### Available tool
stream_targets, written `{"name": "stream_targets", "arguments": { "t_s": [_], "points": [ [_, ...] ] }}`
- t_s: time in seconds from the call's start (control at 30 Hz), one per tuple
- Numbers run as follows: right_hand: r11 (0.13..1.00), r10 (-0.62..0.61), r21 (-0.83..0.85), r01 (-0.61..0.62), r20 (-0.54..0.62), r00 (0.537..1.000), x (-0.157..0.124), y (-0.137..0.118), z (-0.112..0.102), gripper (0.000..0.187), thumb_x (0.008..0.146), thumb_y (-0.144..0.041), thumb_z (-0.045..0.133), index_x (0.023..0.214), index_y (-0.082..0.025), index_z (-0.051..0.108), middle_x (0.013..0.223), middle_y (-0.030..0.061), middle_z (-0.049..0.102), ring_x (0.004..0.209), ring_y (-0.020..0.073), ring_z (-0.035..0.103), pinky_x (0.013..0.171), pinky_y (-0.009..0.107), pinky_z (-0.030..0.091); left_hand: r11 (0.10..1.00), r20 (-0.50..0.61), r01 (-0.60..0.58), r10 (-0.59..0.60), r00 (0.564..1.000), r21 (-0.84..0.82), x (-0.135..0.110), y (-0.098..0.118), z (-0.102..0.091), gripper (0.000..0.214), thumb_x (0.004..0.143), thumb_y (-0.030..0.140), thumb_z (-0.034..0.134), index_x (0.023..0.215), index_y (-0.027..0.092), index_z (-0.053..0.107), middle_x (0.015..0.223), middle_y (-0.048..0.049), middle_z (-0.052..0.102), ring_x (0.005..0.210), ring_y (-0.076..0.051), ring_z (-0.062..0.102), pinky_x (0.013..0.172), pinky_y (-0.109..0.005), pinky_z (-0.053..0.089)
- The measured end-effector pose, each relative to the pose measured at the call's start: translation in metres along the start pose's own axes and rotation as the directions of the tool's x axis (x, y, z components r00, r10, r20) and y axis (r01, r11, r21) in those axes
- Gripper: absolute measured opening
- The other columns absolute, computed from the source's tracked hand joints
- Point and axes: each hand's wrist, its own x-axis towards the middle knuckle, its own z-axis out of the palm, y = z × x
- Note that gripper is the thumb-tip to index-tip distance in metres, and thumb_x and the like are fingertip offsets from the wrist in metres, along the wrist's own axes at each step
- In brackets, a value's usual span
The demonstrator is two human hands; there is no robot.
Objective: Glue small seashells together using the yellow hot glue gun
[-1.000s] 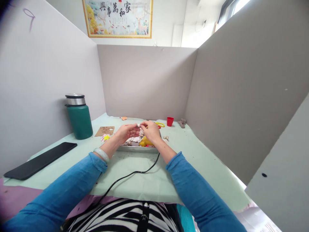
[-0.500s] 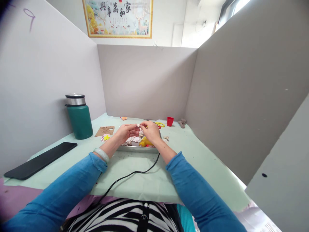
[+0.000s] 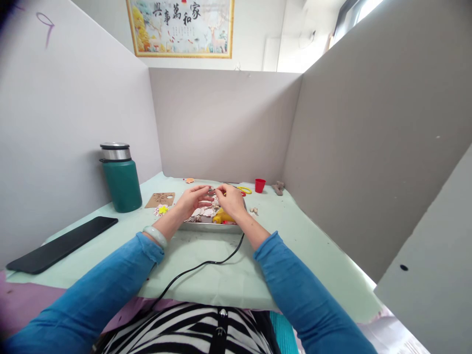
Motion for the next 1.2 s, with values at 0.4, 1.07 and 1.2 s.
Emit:
{"name": "stream_targets", "arguments": {
  "t_s": [0.4, 1.07, 1.2],
  "points": [
    [0.997, -0.01, -0.075, 0.013, 0.039, 0.999, -0.0012, 0.0013, 0.0009, 0.026, 0.081, -0.037, 0.047, 0.074, -0.019, 0.065, 0.07, 0.0007, 0.064, 0.063, 0.013, 0.052, 0.057, 0.023, 0.032, 0.993, -0.071, -0.048, 0.056, 0.996, 0.105, -0.0005, -0.0001, 0.0042, 0.028, 0.062, 0.019, 0.074, 0.086, 0.011, 0.064, 0.083, -0.0069, 0.064, 0.067, -0.014, 0.061, 0.066, -0.031, 0.053],
    [0.997, -0.05, -0.055, 0.051, 0.019, 0.999, -0.0024, -0.0003, 0.0012, 0.019, 0.08, -0.03, 0.05, 0.075, -0.019, 0.064, 0.073, 0.0009, 0.065, 0.065, 0.0133, 0.054, 0.06, 0.024, 0.035, 0.994, -0.029, 0.007, -0.004, 1.0, 0.109, -0.0009, -0.0006, 0.0018, 0.036, 0.063, 0.028, 0.077, 0.091, 0.01, 0.063, 0.089, -0.0115, 0.066, 0.072, -0.017, 0.064, 0.065, -0.031, 0.053],
    [0.996, -0.052, -0.068, 0.054, 0.028, 0.998, -0.0028, 0.0011, 0.002, 0.019, 0.08, -0.032, 0.051, 0.075, -0.019, 0.064, 0.071, 0.0005, 0.065, 0.063, 0.0132, 0.053, 0.059, 0.024, 0.034, 0.995, -0.021, 0.022, -0.02, 1.0, 0.098, -0.001, 0.0001, 0.0018, 0.035, 0.064, 0.028, 0.077, 0.091, 0.01, 0.064, 0.083, -0.0105, 0.067, 0.068, -0.017, 0.065, 0.065, -0.031, 0.053]
  ]
}}
